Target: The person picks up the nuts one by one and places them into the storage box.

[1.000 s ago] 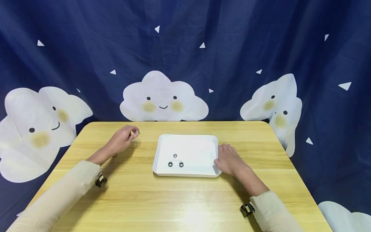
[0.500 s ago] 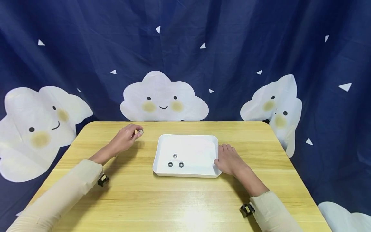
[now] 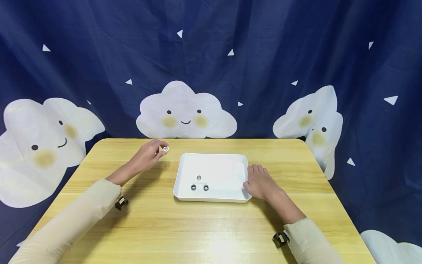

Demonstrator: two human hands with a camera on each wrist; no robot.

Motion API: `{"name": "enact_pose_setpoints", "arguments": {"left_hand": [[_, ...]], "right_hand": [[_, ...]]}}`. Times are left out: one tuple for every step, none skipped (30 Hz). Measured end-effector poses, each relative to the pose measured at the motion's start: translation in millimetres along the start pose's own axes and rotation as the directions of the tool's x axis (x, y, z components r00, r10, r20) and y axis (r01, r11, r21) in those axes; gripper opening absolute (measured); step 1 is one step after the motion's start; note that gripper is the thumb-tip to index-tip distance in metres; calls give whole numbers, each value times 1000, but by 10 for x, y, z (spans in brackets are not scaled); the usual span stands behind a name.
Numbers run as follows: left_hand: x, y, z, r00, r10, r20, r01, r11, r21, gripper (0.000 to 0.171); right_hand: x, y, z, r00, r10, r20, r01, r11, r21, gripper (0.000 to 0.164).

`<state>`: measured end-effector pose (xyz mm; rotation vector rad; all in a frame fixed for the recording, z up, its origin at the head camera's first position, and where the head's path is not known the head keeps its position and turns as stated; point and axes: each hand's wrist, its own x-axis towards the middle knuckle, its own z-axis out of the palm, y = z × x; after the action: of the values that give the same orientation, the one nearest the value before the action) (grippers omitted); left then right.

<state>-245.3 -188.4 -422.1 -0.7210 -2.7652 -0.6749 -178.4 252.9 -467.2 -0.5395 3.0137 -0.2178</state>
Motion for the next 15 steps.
{"name": "enact_pose_setpoints", "arguments": {"left_hand": [[8,11,2,1000,7,-2,-7,1000,3,25],[15,23,5,1000,14,-4,-14,1000,4,24],[23,34,9,1000,20,-5,-20,1000,4,24],[30,48,11,1000,26,-7,-26,1000,4,23],[37,60,15,999,32,-9,-32,999,4,23],[43,73,19,999,36,-7,-36,999,3,23],[50,86,22,999,39,-5,-39,999,-1,22],[58,99,27,999,40,-1,-40,999,-3,23],[65,110,33,999,41,4,-41,999,-5,23],[73,123,38,999,43,9,-43,999,-5,23],[82,135,44,999,46,14,-46,999,-5,24],[89,148,48,998,55,16,-55,998,-3,24],[99,159,53,998,62,19,-62,998,0,24],[109,173,58,997,69,23,-69,998,5,24],[118,181,67,996,83,22,-83,996,13,24]], "right_hand": [[0,-1,0,1000,0,-1,0,1000,1,55],[0,-1,0,1000,0,-1,0,1000,1,55],[0,-1,0,1000,0,-1,0,1000,1,56],[-1,-1,1,1000,0,-2,0,1000,1,56],[-1,0,3,1000,-1,-4,1,1000,1,56],[-1,0,6,1000,-2,-6,2,1000,1,55],[-1,0,8,1000,-3,-8,3,1000,-1,55],[-1,0,11,1000,-5,-10,5,1000,-3,54],[-1,0,12,1000,-6,-12,6,1000,-5,54],[-1,0,14,1000,-7,-14,7,1000,-5,53],[-1,-1,15,1000,-7,-15,7,1000,-5,52],[-1,-3,16,1000,-7,-15,7,1000,-6,52],[-2,-3,15,1000,-5,-14,5,1000,-6,52],[-3,-4,14,1000,-3,-12,3,1000,-3,53],[-3,-4,13,1000,-2,-10,2,1000,-1,53]]}}
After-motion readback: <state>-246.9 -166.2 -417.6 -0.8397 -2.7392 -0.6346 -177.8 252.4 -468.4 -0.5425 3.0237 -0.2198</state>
